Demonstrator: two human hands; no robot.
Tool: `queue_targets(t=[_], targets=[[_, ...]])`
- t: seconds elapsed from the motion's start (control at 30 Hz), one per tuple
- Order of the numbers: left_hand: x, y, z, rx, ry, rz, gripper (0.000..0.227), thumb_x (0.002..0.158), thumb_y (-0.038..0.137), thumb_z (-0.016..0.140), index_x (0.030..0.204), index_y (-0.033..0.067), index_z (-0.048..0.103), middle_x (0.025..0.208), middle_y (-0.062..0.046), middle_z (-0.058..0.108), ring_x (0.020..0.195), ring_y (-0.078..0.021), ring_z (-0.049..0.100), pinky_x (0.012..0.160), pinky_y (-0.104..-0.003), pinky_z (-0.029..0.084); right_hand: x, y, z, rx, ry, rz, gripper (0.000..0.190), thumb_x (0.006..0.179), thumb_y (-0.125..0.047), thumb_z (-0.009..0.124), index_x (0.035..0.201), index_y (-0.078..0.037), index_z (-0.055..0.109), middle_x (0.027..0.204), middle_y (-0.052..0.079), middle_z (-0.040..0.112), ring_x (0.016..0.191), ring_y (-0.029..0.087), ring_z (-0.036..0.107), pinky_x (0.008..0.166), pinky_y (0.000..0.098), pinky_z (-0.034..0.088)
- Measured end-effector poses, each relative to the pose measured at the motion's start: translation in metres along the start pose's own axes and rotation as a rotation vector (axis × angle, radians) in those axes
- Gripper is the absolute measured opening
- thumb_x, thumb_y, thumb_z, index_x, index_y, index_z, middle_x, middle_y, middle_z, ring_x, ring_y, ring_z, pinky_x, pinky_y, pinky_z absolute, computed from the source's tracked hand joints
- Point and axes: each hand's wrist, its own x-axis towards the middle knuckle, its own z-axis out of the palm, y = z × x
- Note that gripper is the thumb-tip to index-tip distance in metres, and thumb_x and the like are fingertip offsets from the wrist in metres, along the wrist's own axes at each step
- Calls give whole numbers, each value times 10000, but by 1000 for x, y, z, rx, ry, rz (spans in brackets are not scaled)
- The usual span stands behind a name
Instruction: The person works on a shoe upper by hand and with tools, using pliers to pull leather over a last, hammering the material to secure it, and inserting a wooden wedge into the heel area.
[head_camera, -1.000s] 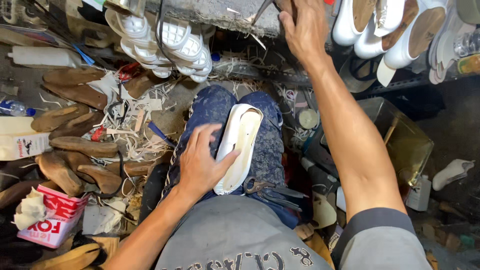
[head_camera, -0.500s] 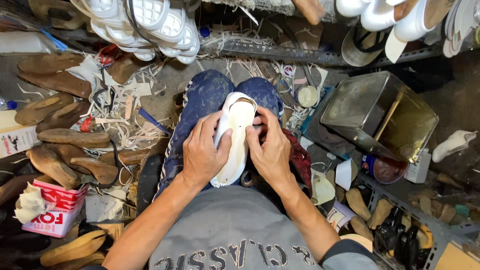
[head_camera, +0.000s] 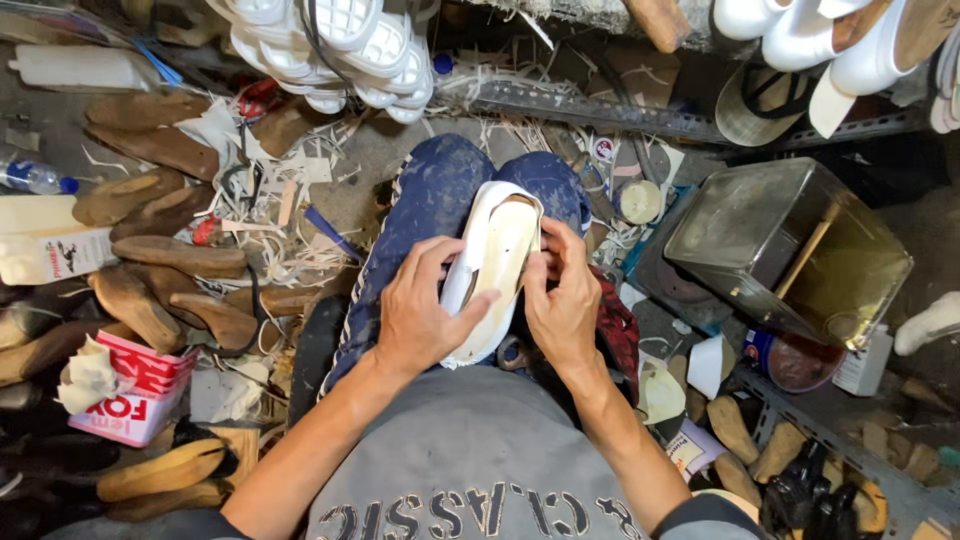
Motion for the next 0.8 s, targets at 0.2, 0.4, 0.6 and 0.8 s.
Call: queue_targets(t=[0.2,0.4,0.6,0.8], targets=[[-2,12,-7,73,5,44,302,862,147,808,1115,31,692,1071,-113,722,926,-286,748,721,-313,622,-4,5,-3,26,-15,0,336,983,-125,584,1313,-70,611,1035,181,740,853,310,745,713,366,617],[-7,-3,10,453,118,241,189,921,166,696,1082,78,740,969,-70,755,811,-212,763,681,-284,609,-6,8,-4,5,-28,-21,326,1007,-143,582,1323,-71,614,1038,172,734,869,309,741,700,369,617],[2,12,0,171,203,1,225,909,87,662,1127,81,718,864,-65,788,716,-224,760,603,-293,603,-7,8,-5,14,-21,-15,318,1002,-157,579,1304,-67,625,1019,160,737,843,309,739,686,363,615],[16,17,-4,30,8,-29,683,703,284,912,1251,-6,626,977,-165,691,862,-326,731,748,-376,623,-9,10,-5,8,-33,-35,327,1008,-197,583,1309,-72,618,1020,151,732,849,295,735,682,355,614]])
